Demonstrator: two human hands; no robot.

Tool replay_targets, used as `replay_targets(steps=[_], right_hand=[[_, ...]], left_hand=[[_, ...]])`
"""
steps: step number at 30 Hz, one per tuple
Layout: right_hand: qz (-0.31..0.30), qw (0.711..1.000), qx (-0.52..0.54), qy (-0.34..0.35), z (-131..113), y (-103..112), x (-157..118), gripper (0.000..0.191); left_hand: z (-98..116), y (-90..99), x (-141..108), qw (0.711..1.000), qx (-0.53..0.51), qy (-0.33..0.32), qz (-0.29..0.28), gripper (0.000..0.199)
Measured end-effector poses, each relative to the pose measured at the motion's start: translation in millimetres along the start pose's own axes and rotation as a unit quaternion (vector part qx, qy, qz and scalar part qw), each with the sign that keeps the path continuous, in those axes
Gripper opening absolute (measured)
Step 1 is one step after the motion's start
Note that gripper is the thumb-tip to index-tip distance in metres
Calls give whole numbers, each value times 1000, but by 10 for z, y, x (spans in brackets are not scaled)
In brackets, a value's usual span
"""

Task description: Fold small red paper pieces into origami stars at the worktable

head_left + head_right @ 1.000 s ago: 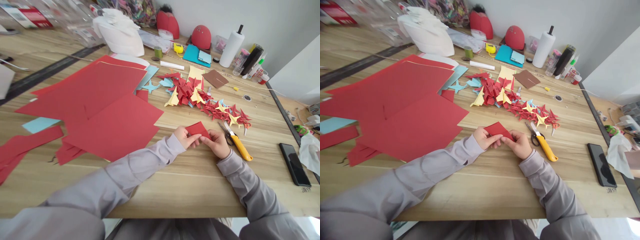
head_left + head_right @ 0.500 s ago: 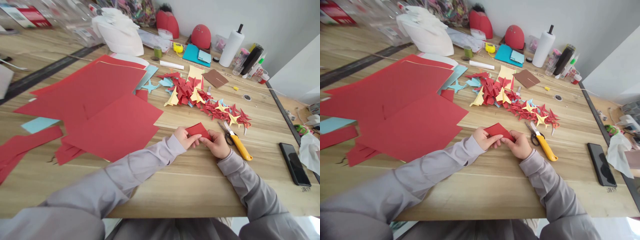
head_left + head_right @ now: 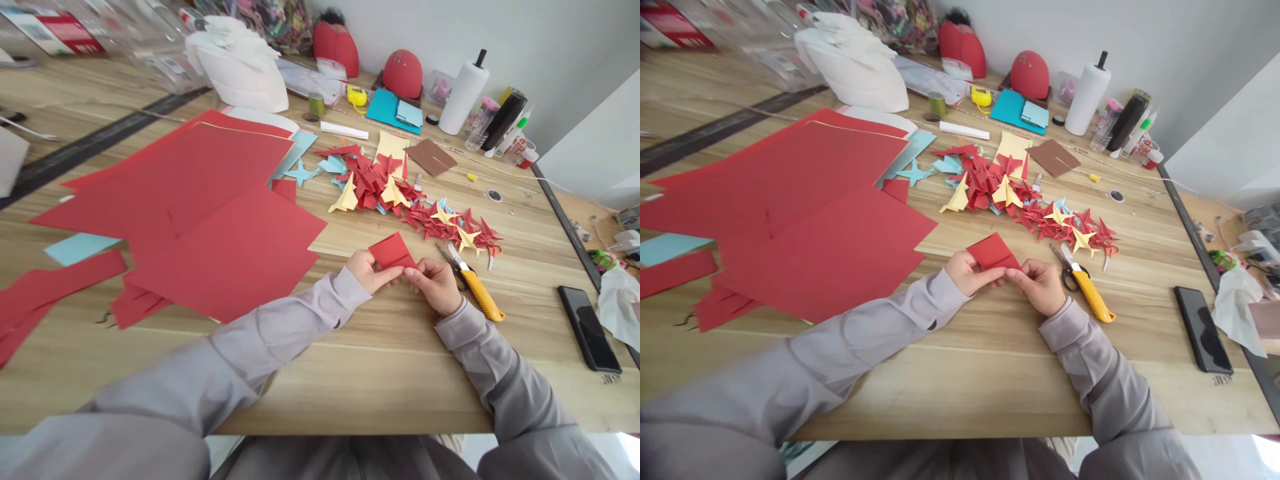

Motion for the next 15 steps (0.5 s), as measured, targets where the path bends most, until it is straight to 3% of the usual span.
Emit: replay_targets(steps=[15], right_hand=[[-51,998,-24,24,-61,-118,-26,44]], left_hand=[[-64,29,26,999,37,32,-15,39]])
Point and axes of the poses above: each hand's wrist, its own x-axis towards the middle knuckle, its own y-axis out of the back of the hand, z = x × y, the point moved 10 cm from there along x, towards the middle knuckle, and after that the axes turned 11 degrees about -x, right-handed, at the moved point
